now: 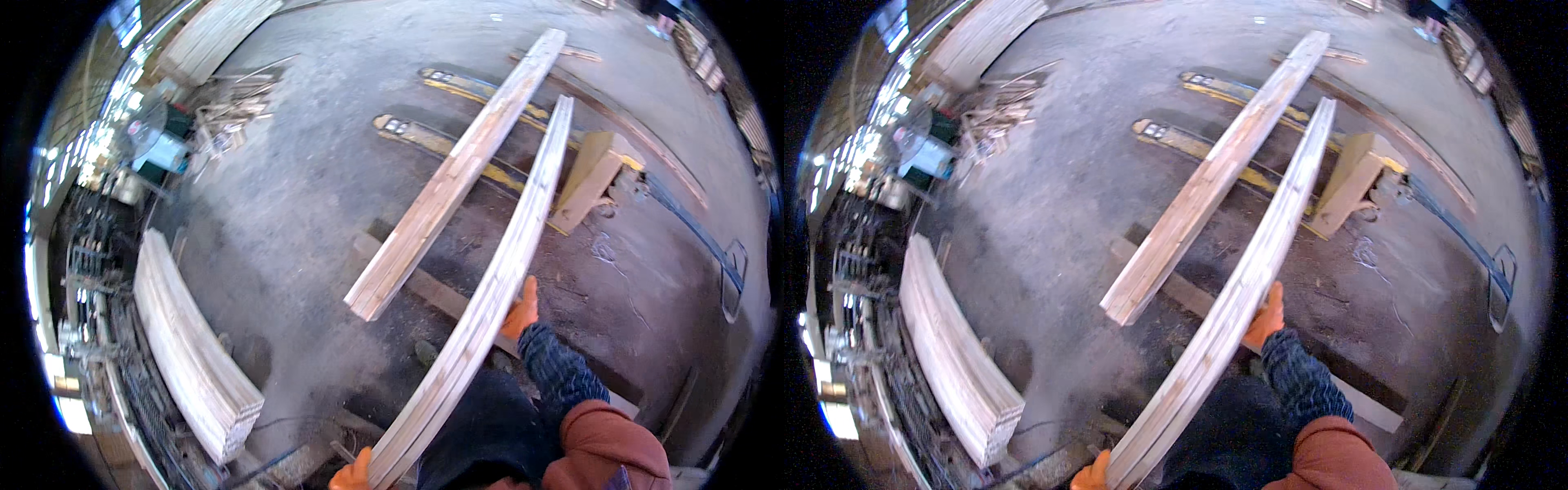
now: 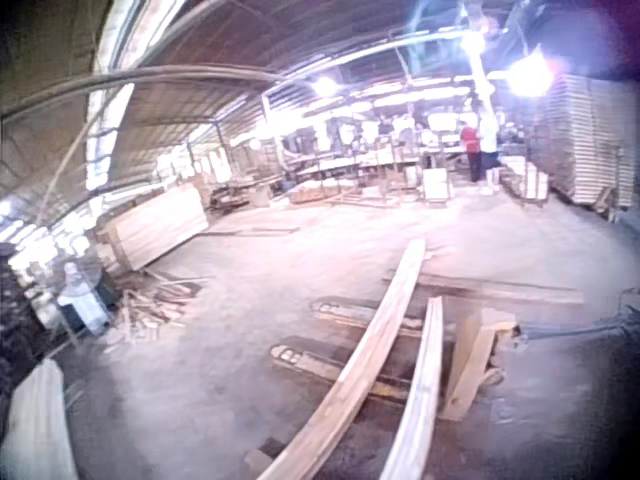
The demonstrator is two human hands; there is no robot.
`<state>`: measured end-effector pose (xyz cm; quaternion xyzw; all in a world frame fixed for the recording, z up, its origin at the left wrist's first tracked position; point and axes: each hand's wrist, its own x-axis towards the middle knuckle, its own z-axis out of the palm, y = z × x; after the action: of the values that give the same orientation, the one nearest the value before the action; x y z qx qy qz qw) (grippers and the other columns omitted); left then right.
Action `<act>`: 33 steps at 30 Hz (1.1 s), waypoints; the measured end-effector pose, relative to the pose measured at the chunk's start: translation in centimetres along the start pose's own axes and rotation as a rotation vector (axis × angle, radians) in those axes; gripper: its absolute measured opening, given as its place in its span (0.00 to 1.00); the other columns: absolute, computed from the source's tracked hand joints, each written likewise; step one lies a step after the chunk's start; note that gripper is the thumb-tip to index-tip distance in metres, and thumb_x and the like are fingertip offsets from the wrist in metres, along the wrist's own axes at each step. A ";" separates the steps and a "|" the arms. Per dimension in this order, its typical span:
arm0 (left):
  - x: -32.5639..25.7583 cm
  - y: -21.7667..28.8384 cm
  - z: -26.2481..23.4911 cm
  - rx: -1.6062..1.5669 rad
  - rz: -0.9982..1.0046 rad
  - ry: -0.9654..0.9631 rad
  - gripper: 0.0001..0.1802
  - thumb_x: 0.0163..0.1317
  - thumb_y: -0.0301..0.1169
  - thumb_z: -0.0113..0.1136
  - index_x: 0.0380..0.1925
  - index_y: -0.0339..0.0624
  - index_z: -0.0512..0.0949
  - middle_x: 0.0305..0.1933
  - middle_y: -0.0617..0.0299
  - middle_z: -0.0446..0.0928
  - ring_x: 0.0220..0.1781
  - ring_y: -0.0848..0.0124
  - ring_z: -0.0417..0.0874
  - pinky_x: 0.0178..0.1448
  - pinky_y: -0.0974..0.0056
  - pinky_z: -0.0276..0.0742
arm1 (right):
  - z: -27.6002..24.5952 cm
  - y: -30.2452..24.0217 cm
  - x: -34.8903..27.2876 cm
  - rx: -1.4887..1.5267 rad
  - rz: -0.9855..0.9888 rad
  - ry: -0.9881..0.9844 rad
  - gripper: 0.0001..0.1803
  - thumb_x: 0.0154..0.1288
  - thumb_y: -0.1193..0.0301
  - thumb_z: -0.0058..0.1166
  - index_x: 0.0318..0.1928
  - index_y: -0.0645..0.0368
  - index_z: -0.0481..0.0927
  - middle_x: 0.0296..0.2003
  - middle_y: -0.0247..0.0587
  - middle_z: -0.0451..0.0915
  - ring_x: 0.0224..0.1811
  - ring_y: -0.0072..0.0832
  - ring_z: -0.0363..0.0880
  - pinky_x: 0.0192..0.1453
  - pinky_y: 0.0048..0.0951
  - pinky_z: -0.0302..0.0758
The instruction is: The person picks up wooden planks from a stack by hand and feeds them through a roller glue spreader. They then stack the glue-coated planks one at a time onto a pallet jack.
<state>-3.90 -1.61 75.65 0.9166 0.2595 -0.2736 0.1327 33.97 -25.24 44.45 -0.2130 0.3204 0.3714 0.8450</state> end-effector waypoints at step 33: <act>-29.4 -18.5 21.7 -0.155 -0.230 0.652 0.50 0.34 0.50 0.84 0.61 0.52 0.75 0.59 0.60 0.80 0.61 0.58 0.82 0.75 0.46 0.70 | 9.5 13.7 -26.9 -0.760 -0.324 -1.012 0.40 0.76 0.42 0.39 0.69 0.66 0.73 0.64 0.53 0.78 0.64 0.45 0.80 0.74 0.50 0.74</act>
<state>-44.48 -6.47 72.93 0.9077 0.4098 0.0408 0.0803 13.16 -24.04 68.32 -0.3412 -0.3068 0.3811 0.8027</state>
